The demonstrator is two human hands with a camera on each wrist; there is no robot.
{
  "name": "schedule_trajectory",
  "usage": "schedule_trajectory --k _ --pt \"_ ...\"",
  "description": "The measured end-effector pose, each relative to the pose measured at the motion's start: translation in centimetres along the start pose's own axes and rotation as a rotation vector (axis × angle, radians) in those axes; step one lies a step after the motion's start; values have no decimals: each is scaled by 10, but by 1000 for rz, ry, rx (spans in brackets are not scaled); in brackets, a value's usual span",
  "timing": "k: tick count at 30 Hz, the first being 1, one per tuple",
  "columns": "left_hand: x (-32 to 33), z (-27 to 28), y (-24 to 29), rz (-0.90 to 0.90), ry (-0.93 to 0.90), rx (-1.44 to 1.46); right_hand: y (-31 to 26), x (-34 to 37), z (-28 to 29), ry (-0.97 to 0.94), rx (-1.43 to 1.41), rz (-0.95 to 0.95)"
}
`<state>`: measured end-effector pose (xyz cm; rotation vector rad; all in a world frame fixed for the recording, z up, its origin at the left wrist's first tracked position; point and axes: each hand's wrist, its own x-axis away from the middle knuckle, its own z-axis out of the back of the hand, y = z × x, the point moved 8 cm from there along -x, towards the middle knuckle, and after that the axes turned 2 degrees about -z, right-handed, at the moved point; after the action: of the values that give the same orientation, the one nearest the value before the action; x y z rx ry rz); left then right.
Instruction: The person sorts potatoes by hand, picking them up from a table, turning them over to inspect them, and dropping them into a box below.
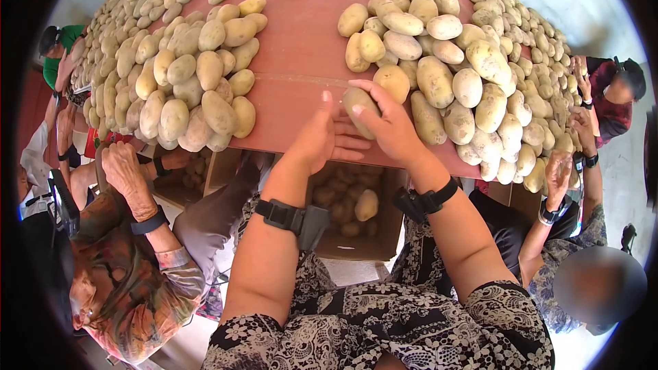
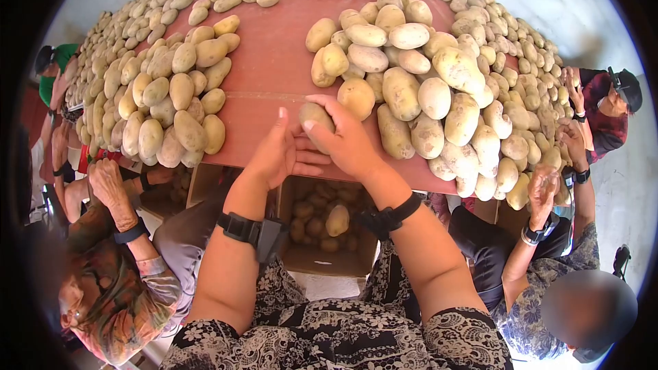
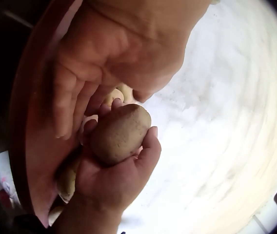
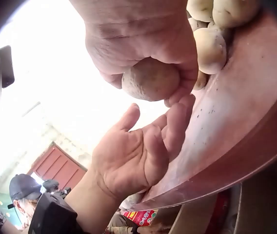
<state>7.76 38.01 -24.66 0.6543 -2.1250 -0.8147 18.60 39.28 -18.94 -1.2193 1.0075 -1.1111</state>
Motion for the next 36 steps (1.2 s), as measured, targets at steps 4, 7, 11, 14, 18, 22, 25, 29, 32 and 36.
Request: schedule_trajectory --k 4,7,11,14,18,22,25,29,32,36 --pt "3 -13 9 -113 -75 130 -14 3 -5 -23 176 165" --pt "1 -8 12 -151 -36 228 -13 0 1 6 23 121" --pt "-1 1 17 -226 -72 364 -30 2 29 242 505 386" --pt "0 2 22 -273 -73 391 -37 6 31 347 807 501" --pt "2 -3 24 -299 -104 413 -20 1 31 365 894 380" --pt "2 -6 23 -297 -175 356 -3 -2 34 355 967 292" --pt "3 -7 20 -265 -202 332 -7 -2 35 363 1004 288" --pt "4 -8 13 -210 -214 183 -27 1 35 362 1010 328" --pt "-1 -9 2 -194 -305 102 -36 3 30 351 971 378" --pt "-3 -12 -2 -196 -330 -54 -38 4 27 358 952 412"
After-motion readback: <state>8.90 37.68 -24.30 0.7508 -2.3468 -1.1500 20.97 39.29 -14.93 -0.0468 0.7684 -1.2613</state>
